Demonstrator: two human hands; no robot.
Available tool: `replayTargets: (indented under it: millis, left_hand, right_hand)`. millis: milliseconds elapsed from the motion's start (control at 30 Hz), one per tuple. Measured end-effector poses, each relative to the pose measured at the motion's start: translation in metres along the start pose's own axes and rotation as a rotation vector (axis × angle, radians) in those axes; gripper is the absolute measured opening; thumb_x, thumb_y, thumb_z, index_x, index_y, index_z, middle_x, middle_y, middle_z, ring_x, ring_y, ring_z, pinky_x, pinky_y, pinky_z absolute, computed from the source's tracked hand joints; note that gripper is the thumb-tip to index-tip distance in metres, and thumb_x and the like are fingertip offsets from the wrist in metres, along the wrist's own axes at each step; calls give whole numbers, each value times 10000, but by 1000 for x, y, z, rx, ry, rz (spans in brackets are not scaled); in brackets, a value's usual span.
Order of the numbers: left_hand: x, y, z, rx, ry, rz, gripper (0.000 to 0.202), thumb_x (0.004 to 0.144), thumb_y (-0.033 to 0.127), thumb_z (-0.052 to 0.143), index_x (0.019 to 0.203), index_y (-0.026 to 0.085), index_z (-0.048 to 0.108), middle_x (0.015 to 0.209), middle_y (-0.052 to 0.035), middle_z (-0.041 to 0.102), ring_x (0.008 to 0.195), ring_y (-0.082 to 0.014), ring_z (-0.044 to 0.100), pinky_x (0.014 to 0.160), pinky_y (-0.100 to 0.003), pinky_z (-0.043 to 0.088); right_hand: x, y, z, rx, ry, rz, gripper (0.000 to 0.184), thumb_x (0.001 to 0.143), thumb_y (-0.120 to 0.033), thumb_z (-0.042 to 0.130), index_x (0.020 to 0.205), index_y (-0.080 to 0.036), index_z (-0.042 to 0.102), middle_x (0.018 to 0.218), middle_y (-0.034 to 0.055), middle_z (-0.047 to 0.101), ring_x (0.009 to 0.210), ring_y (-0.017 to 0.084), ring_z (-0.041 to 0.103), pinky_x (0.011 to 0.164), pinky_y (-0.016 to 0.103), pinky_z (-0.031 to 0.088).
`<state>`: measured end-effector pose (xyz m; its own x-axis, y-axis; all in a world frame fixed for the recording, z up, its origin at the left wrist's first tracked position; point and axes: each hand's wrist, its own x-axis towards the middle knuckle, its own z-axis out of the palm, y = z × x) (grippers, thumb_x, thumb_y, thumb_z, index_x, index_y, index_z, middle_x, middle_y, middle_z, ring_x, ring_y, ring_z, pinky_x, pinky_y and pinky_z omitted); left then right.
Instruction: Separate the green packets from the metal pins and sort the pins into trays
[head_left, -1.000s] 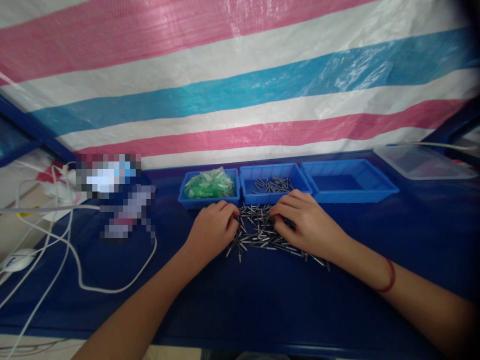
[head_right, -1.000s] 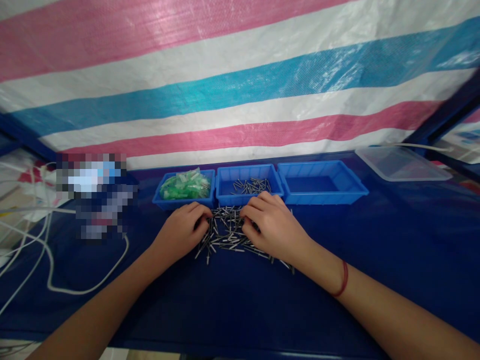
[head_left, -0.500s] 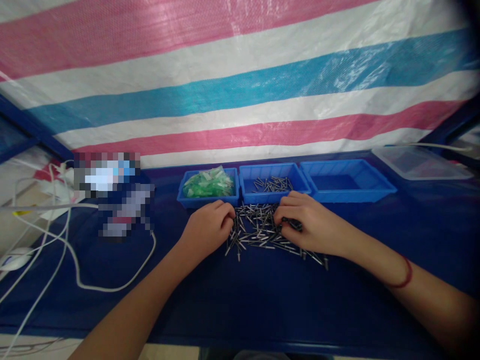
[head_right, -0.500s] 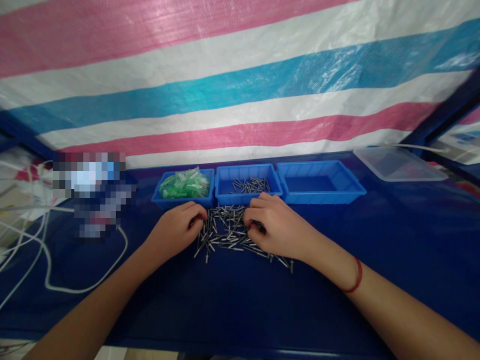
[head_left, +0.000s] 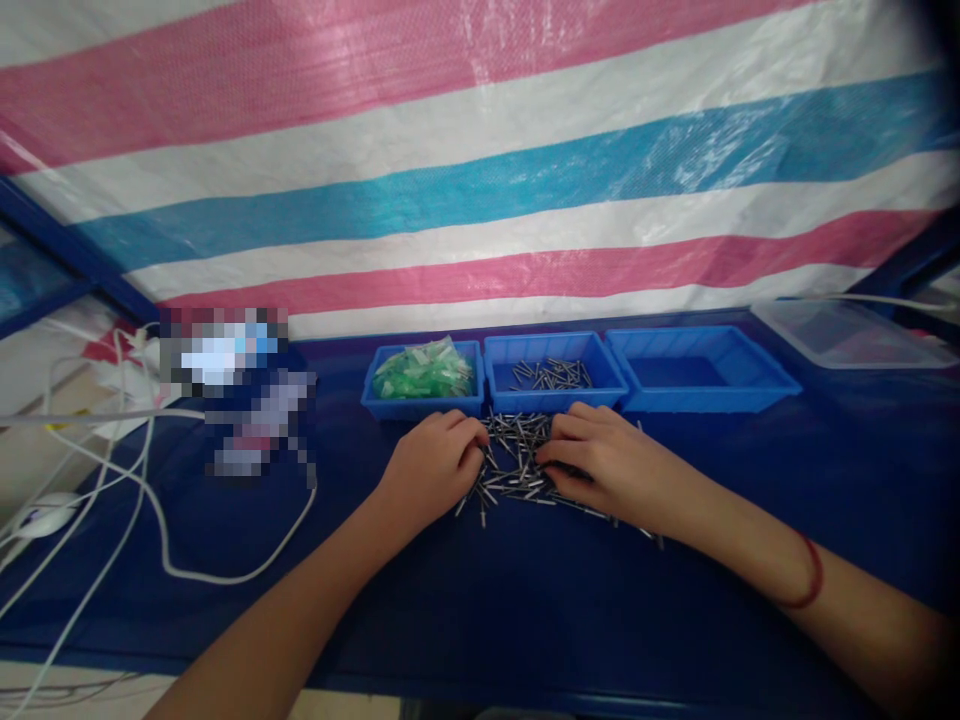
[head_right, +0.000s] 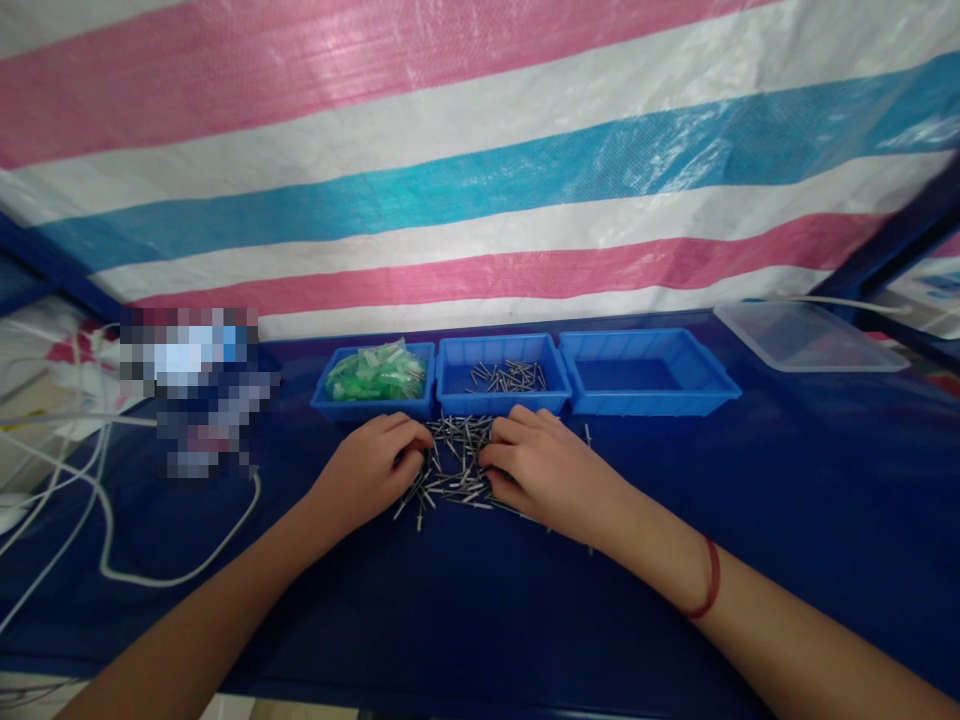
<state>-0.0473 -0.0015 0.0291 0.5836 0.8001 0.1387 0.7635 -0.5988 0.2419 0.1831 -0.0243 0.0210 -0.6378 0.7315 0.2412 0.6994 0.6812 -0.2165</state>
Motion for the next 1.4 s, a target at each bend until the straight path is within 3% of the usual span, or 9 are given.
replayTargets:
  millis: [567,867,1100,1267,1400]
  left_hand:
    - [-2,14,10,-94,31,160,195,910,160,434,983,177,614,953,-47,628,859,-176,558,815,-308,436]
    - [-3,19,8,-157,18,189,222,942,311,461,995,167,621,961,-61,629,902,-185,571,835,-311,437]
    - [-2,23,8,-295,16,188,256,966,322,421,958,164,623,903,-56,634,862,-165,587,782,-273,454]
    - [-1,23,9,-378,54,178,242,968,275,412,934,153,618,873,-56,639,817,-153,589,758,-268,456]
    - [-1,23,10,-445,123,143,217,956,281,440,949,160,620,878,-53,639,805,-146,583,753,-265,458]
  right_hand:
    - [3,-13,12,-88,26,17,156,909,-136,448,862,-140,596,882,97,536,837,222,466,764,368,407]
    - [2,-12,14,-47,98,-8,151,849,-59,455,919,-156,547,997,123,560,918,248,480,745,369,390]
    - [3,-17,8,86,122,9,161,897,-78,389,882,-179,514,890,87,589,857,220,500,739,361,387]
    - [2,-19,5,252,240,2,136,945,-156,394,946,-187,526,937,85,617,894,209,532,801,373,417]
    - [2,-21,7,462,394,213,81,913,-265,521,958,-206,551,885,49,627,814,172,571,726,312,462]
